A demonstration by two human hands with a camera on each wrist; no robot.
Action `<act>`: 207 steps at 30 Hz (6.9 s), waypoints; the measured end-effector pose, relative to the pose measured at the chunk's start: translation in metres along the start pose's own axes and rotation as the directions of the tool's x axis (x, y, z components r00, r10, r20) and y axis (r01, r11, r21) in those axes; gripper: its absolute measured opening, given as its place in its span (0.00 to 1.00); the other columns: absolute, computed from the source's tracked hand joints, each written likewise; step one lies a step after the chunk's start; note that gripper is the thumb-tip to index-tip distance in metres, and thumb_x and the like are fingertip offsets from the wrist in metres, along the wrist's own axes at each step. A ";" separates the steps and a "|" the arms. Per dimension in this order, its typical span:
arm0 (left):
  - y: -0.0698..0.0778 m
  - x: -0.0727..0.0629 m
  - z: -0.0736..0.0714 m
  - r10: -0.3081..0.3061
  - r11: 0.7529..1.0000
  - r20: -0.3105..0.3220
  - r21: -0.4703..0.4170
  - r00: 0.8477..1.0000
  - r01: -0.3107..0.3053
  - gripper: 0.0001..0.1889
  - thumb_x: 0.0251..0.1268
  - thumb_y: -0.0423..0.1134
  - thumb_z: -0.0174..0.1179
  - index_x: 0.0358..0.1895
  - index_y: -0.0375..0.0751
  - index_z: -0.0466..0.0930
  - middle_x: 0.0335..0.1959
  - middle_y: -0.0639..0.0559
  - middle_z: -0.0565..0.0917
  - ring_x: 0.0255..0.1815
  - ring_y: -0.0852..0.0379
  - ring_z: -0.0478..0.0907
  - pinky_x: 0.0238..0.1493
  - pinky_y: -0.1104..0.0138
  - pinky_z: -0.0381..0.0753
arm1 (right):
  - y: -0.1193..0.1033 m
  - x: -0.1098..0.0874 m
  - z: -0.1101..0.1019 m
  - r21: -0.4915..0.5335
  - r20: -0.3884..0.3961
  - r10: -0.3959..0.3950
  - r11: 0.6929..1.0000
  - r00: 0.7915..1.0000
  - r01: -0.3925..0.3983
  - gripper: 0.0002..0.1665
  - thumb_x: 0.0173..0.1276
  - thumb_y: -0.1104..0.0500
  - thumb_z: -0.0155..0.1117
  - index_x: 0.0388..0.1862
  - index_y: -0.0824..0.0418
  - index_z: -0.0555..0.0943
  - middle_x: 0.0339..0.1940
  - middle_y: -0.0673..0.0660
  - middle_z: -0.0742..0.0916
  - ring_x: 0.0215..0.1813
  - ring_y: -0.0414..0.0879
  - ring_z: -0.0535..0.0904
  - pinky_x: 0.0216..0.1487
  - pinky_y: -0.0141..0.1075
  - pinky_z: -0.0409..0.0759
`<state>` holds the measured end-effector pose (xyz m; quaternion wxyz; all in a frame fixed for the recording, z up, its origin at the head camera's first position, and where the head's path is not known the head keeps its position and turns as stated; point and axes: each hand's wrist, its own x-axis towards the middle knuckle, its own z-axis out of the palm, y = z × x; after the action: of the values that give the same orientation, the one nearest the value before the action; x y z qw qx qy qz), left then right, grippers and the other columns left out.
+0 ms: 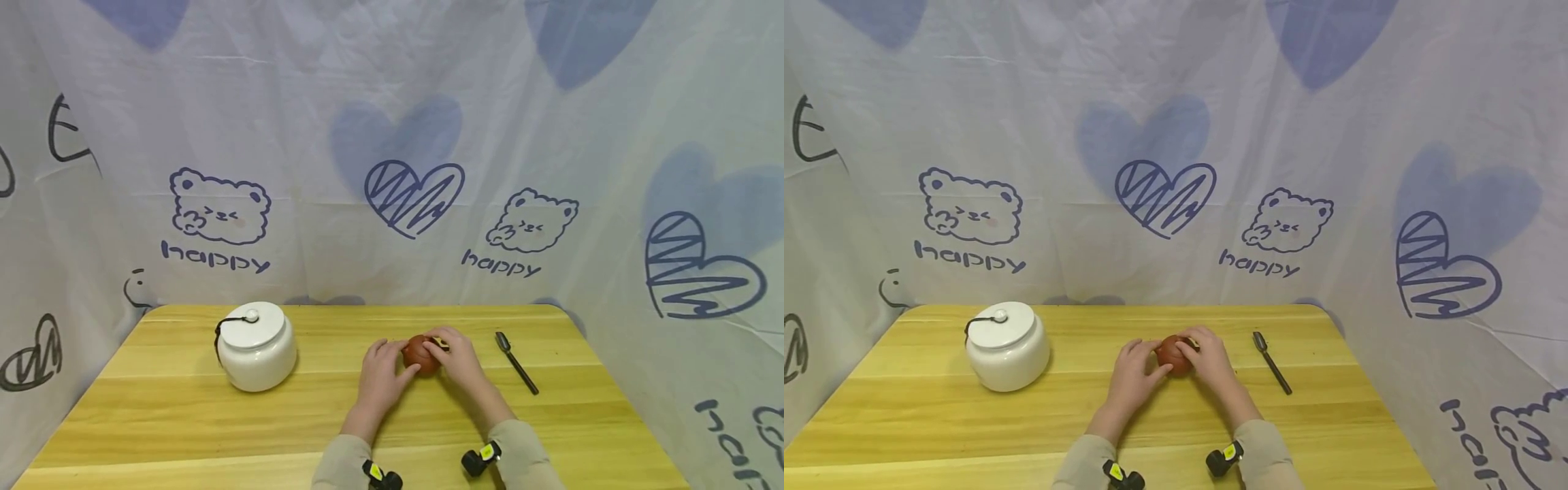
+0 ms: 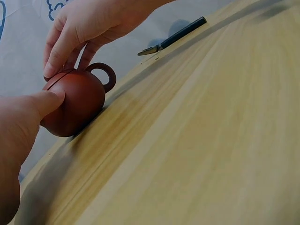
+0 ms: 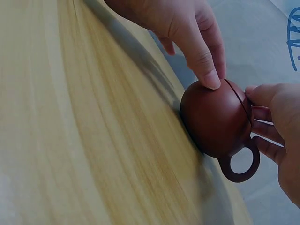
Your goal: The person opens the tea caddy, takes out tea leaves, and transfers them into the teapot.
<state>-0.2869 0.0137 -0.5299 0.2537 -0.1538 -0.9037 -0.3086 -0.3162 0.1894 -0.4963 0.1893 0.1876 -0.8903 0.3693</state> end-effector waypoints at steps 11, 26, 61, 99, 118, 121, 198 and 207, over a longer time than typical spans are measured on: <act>-0.001 -0.001 0.003 0.028 0.998 -0.043 0.064 0.999 -0.025 0.25 0.56 0.55 0.68 0.55 0.47 0.82 0.52 0.49 0.85 0.61 0.42 0.75 0.68 0.51 0.70 | -0.007 0.000 -0.014 -0.013 -0.033 0.001 1.000 0.999 -0.001 0.10 0.65 0.58 0.68 0.44 0.60 0.86 0.46 0.58 0.87 0.52 0.53 0.83 0.53 0.47 0.84; 0.000 0.000 0.003 -0.014 0.998 -0.004 0.053 1.000 0.014 0.26 0.58 0.57 0.66 0.57 0.50 0.81 0.53 0.50 0.84 0.60 0.45 0.76 0.66 0.46 0.71 | 0.000 -0.006 -0.053 -0.055 -0.212 -0.086 0.996 0.973 0.076 0.10 0.61 0.62 0.70 0.42 0.61 0.86 0.42 0.59 0.88 0.45 0.52 0.85 0.46 0.49 0.85; 0.000 -0.003 0.003 -0.023 1.000 0.003 0.021 1.000 0.023 0.26 0.58 0.56 0.66 0.58 0.50 0.80 0.54 0.50 0.85 0.60 0.44 0.76 0.65 0.48 0.72 | 0.059 -0.039 -0.063 -0.154 -0.136 0.121 0.978 0.983 -0.141 0.11 0.63 0.61 0.69 0.42 0.66 0.85 0.41 0.63 0.87 0.47 0.59 0.83 0.48 0.53 0.84; 0.003 -0.002 0.000 -0.042 0.999 0.013 0.011 0.999 0.042 0.25 0.58 0.56 0.67 0.57 0.49 0.80 0.54 0.49 0.85 0.60 0.43 0.76 0.66 0.49 0.71 | 0.041 -0.038 -0.099 -0.198 -0.144 0.195 0.955 0.970 -0.221 0.17 0.66 0.58 0.67 0.51 0.65 0.83 0.51 0.65 0.86 0.56 0.62 0.80 0.59 0.56 0.78; 0.013 0.011 -0.025 -0.009 1.000 -0.051 0.028 0.999 0.010 0.26 0.57 0.55 0.68 0.57 0.46 0.81 0.55 0.47 0.84 0.61 0.42 0.75 0.67 0.48 0.70 | -0.001 -0.030 -0.119 -0.224 -0.312 -0.091 0.974 0.946 0.019 0.16 0.57 0.64 0.73 0.46 0.66 0.84 0.47 0.65 0.87 0.52 0.62 0.81 0.55 0.55 0.79; 0.017 0.018 -0.039 0.037 0.999 -0.099 0.026 0.994 -0.035 0.26 0.57 0.54 0.68 0.56 0.46 0.81 0.54 0.47 0.84 0.61 0.42 0.75 0.65 0.46 0.71 | -0.010 -0.027 -0.118 -0.234 -0.311 -0.122 0.971 0.943 0.048 0.16 0.57 0.65 0.73 0.45 0.65 0.84 0.45 0.64 0.87 0.51 0.61 0.80 0.55 0.55 0.78; -0.132 -0.013 -0.241 -0.262 0.961 -0.098 0.070 0.960 0.269 0.42 0.59 0.60 0.63 0.71 0.39 0.63 0.72 0.32 0.64 0.72 0.29 0.55 0.72 0.35 0.49 | -0.149 0.025 0.111 -0.112 0.329 -0.241 0.950 0.913 0.292 0.33 0.67 0.43 0.63 0.68 0.55 0.72 0.66 0.56 0.78 0.68 0.50 0.73 0.70 0.44 0.73; -0.136 -0.011 -0.229 -0.273 0.953 -0.032 0.123 0.961 0.275 0.48 0.56 0.66 0.63 0.74 0.43 0.58 0.73 0.32 0.62 0.72 0.29 0.55 0.71 0.33 0.50 | -0.166 0.029 0.128 -0.164 0.417 -0.173 0.951 0.892 0.261 0.48 0.67 0.31 0.56 0.77 0.54 0.59 0.78 0.57 0.64 0.79 0.53 0.59 0.76 0.51 0.63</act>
<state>-0.2538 -0.2366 -0.4451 0.2243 -0.0083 -0.9321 -0.2842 -0.2880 -0.0187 -0.4691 0.0642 0.3357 -0.9180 0.2012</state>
